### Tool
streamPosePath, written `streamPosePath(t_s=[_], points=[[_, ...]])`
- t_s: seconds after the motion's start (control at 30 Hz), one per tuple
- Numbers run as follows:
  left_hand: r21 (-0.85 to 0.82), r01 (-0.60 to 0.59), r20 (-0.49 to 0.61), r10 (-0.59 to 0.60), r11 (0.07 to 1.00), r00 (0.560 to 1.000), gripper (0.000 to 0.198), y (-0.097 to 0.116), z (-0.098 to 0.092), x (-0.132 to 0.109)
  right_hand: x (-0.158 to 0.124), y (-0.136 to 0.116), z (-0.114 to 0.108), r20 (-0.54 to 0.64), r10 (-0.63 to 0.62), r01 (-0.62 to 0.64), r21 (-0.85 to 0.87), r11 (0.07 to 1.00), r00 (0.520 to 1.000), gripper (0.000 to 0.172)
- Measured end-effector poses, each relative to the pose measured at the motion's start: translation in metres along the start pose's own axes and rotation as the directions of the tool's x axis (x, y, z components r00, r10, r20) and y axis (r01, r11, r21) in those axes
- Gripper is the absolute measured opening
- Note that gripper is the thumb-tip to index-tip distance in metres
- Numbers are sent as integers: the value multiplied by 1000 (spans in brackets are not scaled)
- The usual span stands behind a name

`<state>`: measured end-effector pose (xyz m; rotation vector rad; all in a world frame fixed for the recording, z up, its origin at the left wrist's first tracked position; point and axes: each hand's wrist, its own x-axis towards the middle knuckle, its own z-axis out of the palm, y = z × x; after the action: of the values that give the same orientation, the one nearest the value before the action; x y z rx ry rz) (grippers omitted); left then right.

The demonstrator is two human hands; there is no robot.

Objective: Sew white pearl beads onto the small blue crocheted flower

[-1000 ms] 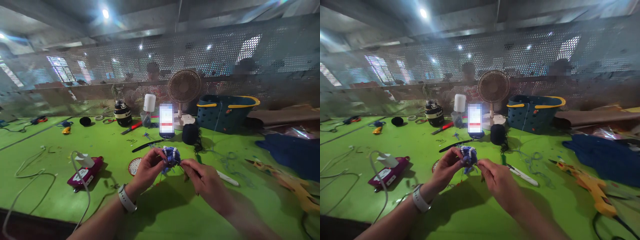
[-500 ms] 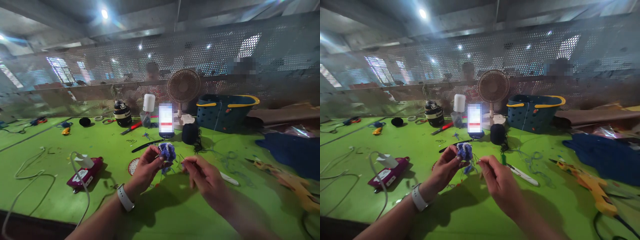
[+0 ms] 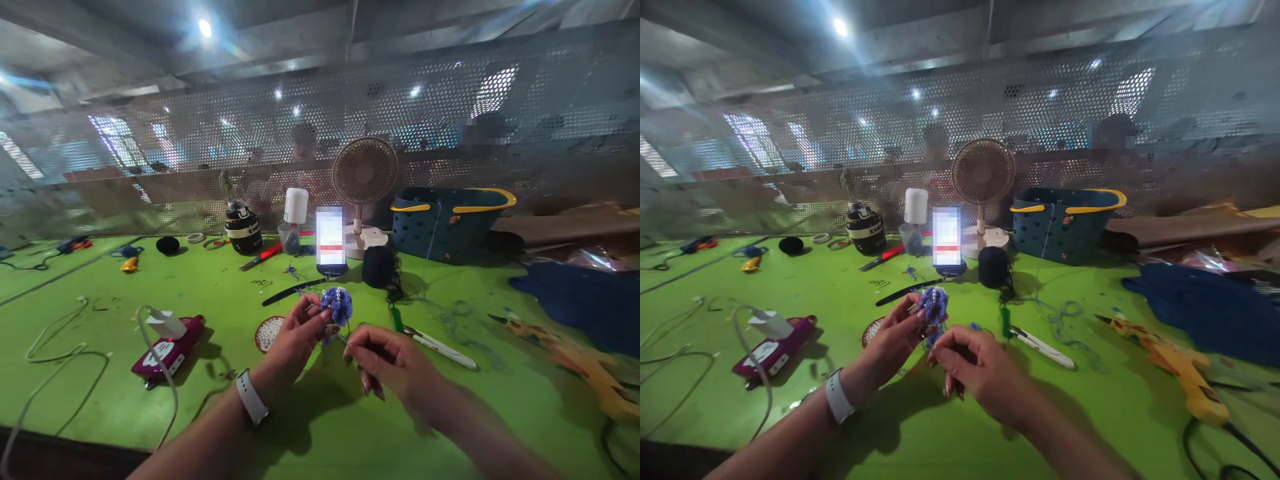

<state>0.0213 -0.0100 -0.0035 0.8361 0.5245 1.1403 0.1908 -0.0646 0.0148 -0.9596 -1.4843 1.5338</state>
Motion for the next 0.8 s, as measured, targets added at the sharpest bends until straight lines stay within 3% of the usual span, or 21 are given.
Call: streamPosePath(t_s=[0.23, 0.4, 0.6, 0.8], points=[[44, -52, 69, 49, 998, 996, 29, -4, -6, 1, -4, -5, -3, -128, -4, 1, -24, 1000, 992, 36], [164, -133, 128, 112, 977, 985, 33, -4, -7, 0, -6, 2, -2, -267, -134, 57, -279, 959, 954, 32], [221, -167, 128, 141, 961, 982, 16, -2, -6, -2, -2, 11, -3, -272, -209, 86, -403, 911, 939, 32], [155, -126, 114, 109, 980, 987, 17, -2, -5, -3, -5, 8, -3, -277, -258, 101, -475, 874, 926, 33]])
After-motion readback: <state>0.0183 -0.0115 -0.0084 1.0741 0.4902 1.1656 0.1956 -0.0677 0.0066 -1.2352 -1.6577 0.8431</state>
